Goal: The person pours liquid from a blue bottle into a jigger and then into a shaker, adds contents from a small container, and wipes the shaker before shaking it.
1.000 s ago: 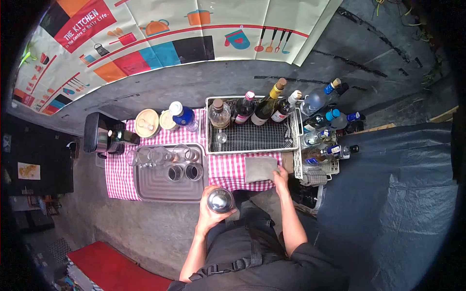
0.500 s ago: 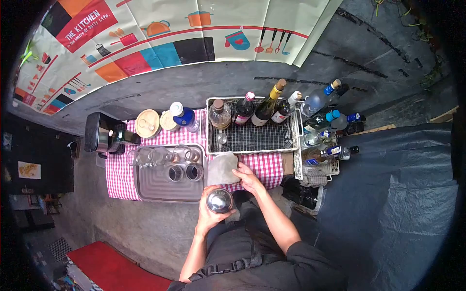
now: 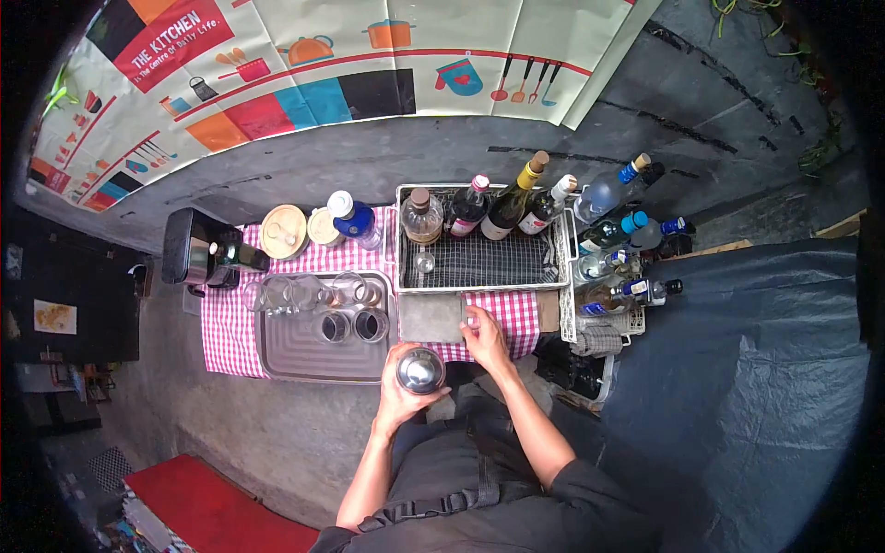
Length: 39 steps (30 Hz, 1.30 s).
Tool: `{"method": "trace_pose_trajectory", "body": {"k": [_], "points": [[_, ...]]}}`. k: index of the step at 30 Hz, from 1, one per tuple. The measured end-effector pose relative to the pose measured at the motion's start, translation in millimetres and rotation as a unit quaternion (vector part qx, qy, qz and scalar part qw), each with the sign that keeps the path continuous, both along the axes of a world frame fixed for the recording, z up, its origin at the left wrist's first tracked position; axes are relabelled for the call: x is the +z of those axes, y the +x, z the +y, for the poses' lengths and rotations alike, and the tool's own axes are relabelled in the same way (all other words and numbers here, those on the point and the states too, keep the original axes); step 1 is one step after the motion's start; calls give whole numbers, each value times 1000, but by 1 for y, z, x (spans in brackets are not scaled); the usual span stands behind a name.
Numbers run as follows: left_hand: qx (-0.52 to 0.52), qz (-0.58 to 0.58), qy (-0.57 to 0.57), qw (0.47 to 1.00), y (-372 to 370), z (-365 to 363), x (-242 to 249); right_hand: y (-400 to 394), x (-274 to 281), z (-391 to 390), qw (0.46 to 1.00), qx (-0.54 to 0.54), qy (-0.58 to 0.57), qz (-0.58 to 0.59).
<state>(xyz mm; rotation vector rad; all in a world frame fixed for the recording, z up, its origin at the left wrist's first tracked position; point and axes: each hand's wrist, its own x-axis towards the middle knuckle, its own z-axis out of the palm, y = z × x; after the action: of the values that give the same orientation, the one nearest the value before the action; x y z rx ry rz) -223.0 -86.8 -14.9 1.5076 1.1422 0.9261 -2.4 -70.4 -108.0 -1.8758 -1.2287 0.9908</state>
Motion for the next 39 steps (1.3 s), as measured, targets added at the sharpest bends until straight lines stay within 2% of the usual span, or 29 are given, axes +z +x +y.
{"method": "trace_pose_trajectory", "body": {"k": [1, 3, 4, 6, 8, 11, 15, 18, 20, 21, 22, 23, 24, 25, 26, 27, 29, 30, 32, 36, 39], "points": [[9, -27, -5, 1000, 2, 2, -7, 0, -1, -1, 1000, 0, 0, 0], [9, -21, -2, 1000, 3, 7, -14, 2, -6, -1, 983, 88, 118, -107], [8, -15, -2, 1000, 4, 10, -14, 1, -14, -2, 983, 87, 117, -107], [11, -3, 19, 1000, 6, 14, -15, -9, -33, 0, 989, 11, 24, -143], [15, 1, 23, 1000, 6, 17, -20, -18, -43, 3, 986, -1, 12, -168], [30, -27, -22, 999, 8, 20, -18, -28, -39, 13, 985, -41, -130, -103], [33, -15, -1, 999, 8, 23, -17, -23, -46, 16, 985, 5, -127, -120], [35, 0, 18, 999, 9, 26, -24, -17, -30, 13, 981, -6, -95, -167], [31, 9, 34, 999, 8, 26, -29, -17, -9, 10, 984, -18, 29, -178], [32, 9, 34, 999, 8, 27, -29, -14, 2, 12, 998, -3, -22, -54], [31, -37, -21, 999, 7, 26, -29, -14, 13, 11, 998, -2, -23, -55], [29, -84, -75, 993, 7, 25, -29, -14, 24, 8, 989, 34, 48, 135], [28, -86, -74, 993, 6, 26, -27, -14, 40, 7, 938, 68, 119, 318], [-8, -109, -102, 989, 3, 26, -23, -11, 75, 4, 929, 136, 140, 315], [-44, -133, -129, 982, 1, 26, -16, -13, 107, 5, 929, 136, 143, 313], [-66, -125, -134, 981, 1, 26, -5, -16, 136, 7, 927, 205, 167, 266], [-128, -96, -106, 981, -1, 27, 14, -22, 152, 6, 913, 312, 183, 191], [-139, -103, -138, 975, -2, 22, 23, -25, 154, 4, 905, 351, 174, 167], [-162, -83, -158, 971, -2, 16, 43, -36, 162, -6, 913, 319, 179, 182], [-104, -113, -113, 982, -3, -8, 66, -53, 185, -29, 927, 257, 224, 157], [-107, -123, -99, 982, -16, -17, 71, -68, 195, -48, 948, 218, 212, 96]]}}
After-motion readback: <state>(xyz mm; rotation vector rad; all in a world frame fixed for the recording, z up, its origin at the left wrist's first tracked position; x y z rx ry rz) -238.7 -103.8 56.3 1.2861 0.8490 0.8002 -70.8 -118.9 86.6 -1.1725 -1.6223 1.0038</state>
